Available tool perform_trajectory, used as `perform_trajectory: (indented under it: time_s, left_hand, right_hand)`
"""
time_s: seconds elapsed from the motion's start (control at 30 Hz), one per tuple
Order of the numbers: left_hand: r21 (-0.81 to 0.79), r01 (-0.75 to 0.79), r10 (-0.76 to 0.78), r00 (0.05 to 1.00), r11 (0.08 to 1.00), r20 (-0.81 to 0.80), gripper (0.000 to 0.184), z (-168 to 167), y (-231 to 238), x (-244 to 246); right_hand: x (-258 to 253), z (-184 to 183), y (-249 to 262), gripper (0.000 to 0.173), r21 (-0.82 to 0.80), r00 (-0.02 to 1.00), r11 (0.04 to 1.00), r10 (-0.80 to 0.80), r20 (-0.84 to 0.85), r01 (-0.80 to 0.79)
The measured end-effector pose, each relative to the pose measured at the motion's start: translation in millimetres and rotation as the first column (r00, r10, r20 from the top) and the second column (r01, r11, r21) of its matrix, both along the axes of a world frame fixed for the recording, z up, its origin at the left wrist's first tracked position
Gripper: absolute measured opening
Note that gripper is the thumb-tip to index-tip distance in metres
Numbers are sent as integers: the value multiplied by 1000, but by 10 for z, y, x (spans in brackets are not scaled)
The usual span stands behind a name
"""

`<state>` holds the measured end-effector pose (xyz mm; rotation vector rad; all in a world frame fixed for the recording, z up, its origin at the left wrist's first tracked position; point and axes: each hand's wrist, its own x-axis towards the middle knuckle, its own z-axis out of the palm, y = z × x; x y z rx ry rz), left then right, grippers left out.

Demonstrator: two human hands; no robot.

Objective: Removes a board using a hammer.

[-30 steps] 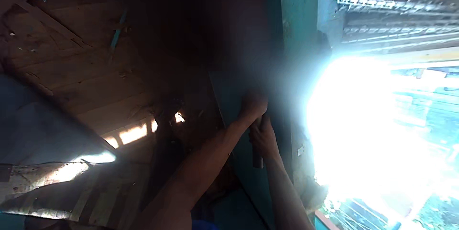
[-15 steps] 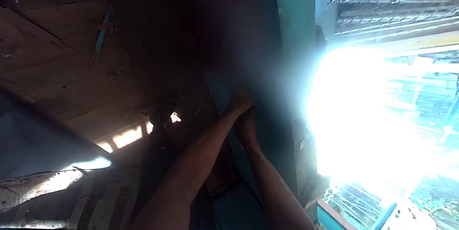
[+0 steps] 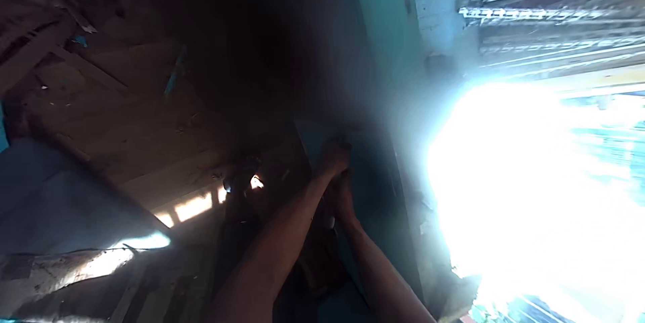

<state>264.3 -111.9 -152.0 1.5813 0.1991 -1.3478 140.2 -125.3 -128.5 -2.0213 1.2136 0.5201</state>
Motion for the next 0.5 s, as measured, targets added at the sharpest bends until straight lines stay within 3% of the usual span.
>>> perform_trajectory:
  time_s: [0.1,0.17,0.33,0.43,0.5]
  left_hand:
    - [-76,-61,58,998,995,-32,36,-133,-5,-78]
    - [-105,-97,95,995,990,-27,33,-202,-41,-173]
    - [-114,-147,149,989,983,12,39,-259,-104,-296]
    - [-110,-157,156,988,981,-18,33,-32,-125,-402]
    - [-146,-175,173,985,974,-28,32,116,-44,-604]
  right_hand:
    - [-158,-187,-245,26,342,959,921,-246,143,186]
    - [-172,-178,-368,20,448,958,874,-263,113,187]
    - [-102,-60,-334,18,335,979,926,-199,48,172]
    - [-216,434,-245,32,189,994,976,-101,-44,107]
    - [-428,613,-119,35,193,992,974,-121,22,115]
